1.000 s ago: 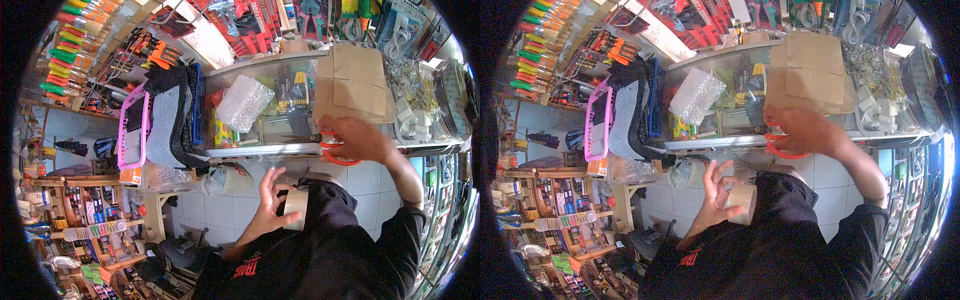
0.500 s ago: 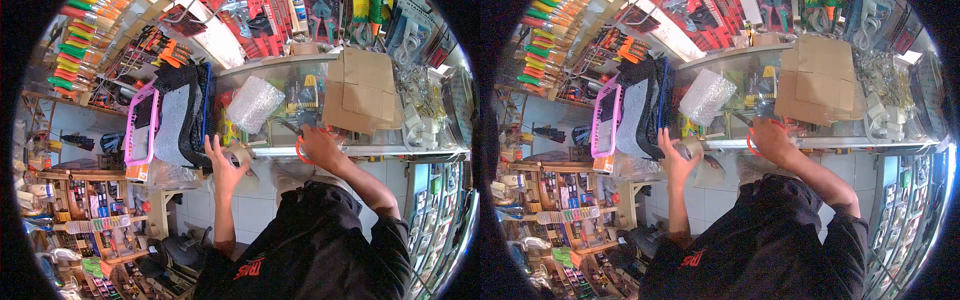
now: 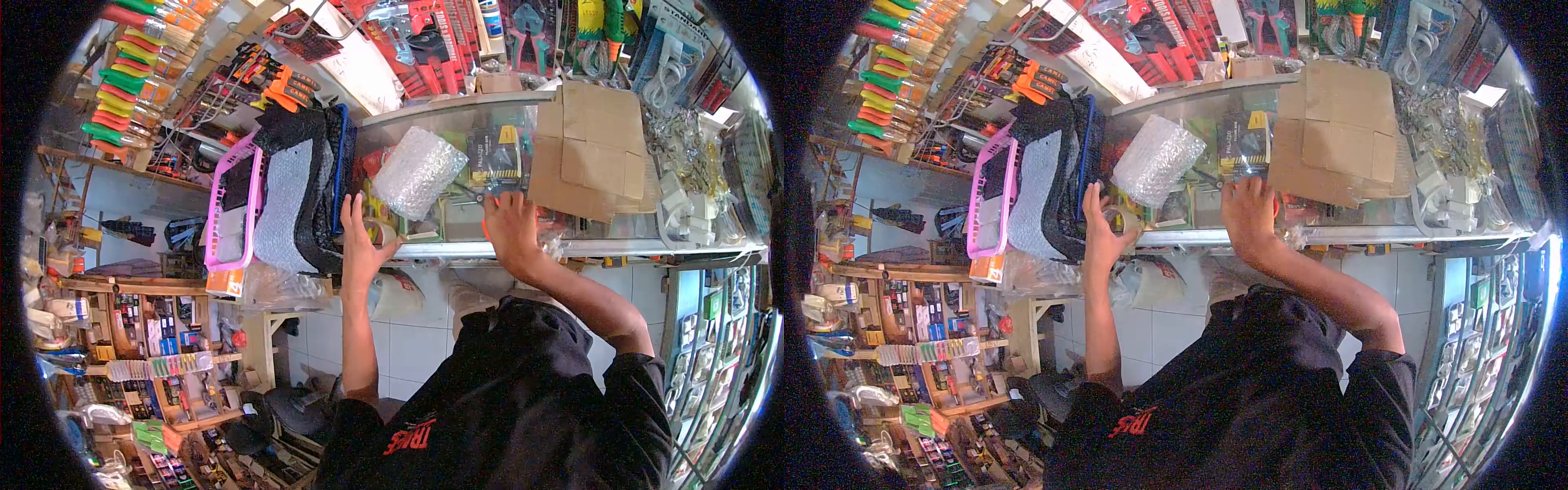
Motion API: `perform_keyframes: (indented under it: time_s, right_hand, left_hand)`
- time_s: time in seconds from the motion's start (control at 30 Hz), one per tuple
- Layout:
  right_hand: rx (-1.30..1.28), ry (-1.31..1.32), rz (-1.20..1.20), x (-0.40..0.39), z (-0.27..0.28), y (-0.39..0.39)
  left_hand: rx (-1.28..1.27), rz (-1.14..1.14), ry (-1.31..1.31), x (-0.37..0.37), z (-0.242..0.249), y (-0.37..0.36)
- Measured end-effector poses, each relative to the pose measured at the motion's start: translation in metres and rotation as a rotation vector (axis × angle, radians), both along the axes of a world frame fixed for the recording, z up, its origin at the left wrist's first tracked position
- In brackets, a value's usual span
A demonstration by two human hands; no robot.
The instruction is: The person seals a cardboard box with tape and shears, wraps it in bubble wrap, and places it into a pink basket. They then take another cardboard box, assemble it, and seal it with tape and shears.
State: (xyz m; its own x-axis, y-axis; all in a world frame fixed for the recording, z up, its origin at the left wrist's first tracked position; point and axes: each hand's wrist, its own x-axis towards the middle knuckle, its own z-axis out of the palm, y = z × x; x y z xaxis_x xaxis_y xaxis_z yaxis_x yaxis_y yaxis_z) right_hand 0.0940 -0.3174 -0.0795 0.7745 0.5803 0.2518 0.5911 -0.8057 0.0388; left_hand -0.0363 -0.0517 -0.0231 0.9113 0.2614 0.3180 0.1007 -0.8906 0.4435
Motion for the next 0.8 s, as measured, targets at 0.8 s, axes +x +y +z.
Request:
perform_keyframes:
  time_s: [0.8]
  right_hand:
    - [1.545,1.708,0.049,-0.066,0.029,-0.041]
  left_hand:
    - [-1.163,-0.272,0.176,-0.054,-0.028,-0.158]
